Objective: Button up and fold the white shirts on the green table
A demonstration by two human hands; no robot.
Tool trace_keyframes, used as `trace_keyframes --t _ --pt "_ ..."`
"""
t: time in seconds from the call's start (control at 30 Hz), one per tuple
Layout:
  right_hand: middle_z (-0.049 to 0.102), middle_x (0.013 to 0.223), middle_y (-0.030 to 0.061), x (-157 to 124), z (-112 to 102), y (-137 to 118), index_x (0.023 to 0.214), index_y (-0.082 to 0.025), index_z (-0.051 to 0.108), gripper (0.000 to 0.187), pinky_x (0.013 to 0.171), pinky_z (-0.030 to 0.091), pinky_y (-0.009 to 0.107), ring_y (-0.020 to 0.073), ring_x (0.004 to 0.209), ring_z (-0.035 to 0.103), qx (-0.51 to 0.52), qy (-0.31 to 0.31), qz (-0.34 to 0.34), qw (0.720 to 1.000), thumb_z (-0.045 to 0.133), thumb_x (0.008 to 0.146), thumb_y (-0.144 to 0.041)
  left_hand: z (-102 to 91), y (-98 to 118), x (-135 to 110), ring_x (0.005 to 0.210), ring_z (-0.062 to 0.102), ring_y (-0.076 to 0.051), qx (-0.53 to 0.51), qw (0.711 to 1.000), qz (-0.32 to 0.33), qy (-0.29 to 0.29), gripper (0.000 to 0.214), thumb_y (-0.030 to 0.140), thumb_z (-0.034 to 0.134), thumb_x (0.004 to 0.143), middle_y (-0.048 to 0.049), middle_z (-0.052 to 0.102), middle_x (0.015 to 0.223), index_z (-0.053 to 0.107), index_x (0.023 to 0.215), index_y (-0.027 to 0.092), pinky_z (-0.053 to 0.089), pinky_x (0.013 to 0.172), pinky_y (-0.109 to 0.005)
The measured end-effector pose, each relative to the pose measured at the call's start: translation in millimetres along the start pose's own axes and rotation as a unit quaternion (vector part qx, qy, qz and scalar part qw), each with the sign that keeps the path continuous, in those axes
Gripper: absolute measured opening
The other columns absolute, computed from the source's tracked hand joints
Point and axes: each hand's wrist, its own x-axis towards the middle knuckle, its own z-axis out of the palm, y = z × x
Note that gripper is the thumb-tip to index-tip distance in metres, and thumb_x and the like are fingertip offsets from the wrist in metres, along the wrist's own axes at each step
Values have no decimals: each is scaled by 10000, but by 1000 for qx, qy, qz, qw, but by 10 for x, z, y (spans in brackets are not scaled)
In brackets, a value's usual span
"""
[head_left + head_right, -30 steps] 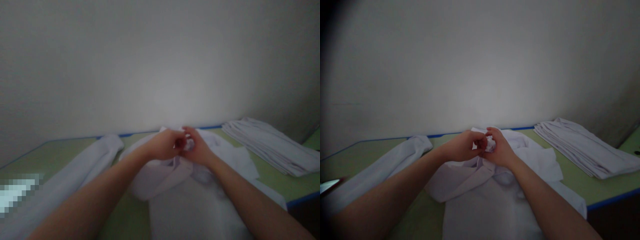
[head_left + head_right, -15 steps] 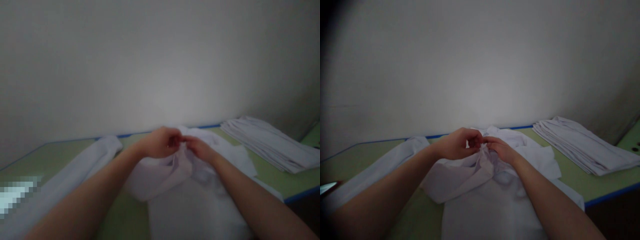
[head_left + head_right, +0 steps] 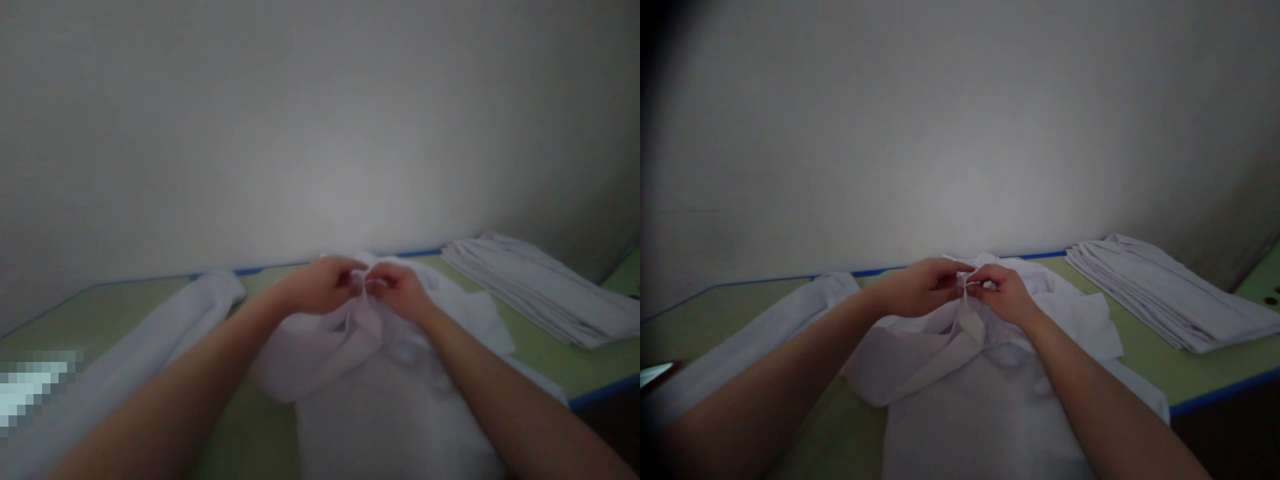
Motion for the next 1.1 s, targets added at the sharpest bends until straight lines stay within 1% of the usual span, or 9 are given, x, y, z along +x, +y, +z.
trace_keyframes --t 0.07,0.13,0.23,0.43,0.6,0.7,0.83,1.0,1.1 --pt "636 758 24 10 -8 6 759 -192 651 109 705 457 278 144 735 571 -22 15 -14 1000 650 735 -299 3 -9 11 585 488 -95 23 999 20 -15 201 279 492 808 7 570 661 643 869 161 340 556 -216" --pt "614 748 24 18 -7 14 735 -187 625 135 703 449 276 140 732 557 -41 31 -22 998 640 751 -320 -13 -21 25 596 472 -95 47 998 31 -7 236 312 503 813 -8 547 671 619 691 147 336 560 -217" --pt "589 768 27 19 -2 9 677 -184 578 186 719 436 280 139 749 546 -29 50 -47 997 629 768 -338 -54 -38 38 606 460 -93 58 997 33 29 302 378 541 802 -18 522 699 593 621 143 341 566 -216" --pt "614 947 50 1 -26 -97 581 -177 485 275 834 407 317 167 915 551 60 63 -48 995 633 754 -332 -55 -7 22 640 484 -88 19 998 53 31 169 278 609 755 -22 538 768 597 651 146 377 592 -208" --pt "542 683 0 7 -12 -64 671 -177 549 189 634 404 247 122 664 495 34 40 -2 999 594 778 -326 -25 13 -2 601 491 -73 -79 995 41 34 130 247 597 749 -26 559 819 602 830 145 400 539 -199" --pt "518 649 -14 6 1 -31 681 -173 543 176 580 382 227 111 622 468 49 25 37 998 571 783 -314 -18 -21 -8 523 490 -61 -197 980 -3 -7 239 274 565 780 6 546 742 559 985 152 400 473 -186" --pt "484 621 -24 2 -22 -71 624 -172 489 211 559 365 221 101 596 437 75 0 42 996 578 758 -309 32 -53 0 524 522 -67 -276 960 -12 -44 246 298 545 796 14 543 716 519 990 148 426 486 -192" --pt "449 612 -30 19 -53 -114 567 -172 467 216 581 358 231 100 604 429 48 -16 -17 999 638 680 -243 65 -12 0 536 476 -73 -115 993 -8 -11 172 323 528 794 20 527 643 541 810 153 357 486 -187" --pt "475 633 -20 12 -34 -114 575 -171 500 190 598 374 238 108 624 454 38 -59 -27 997 654 667 -232 22 23 -14 526 429 -75 -18 1000 5 -24 160 305 548 756 33 493 592 532 698 157 305 476 -191"
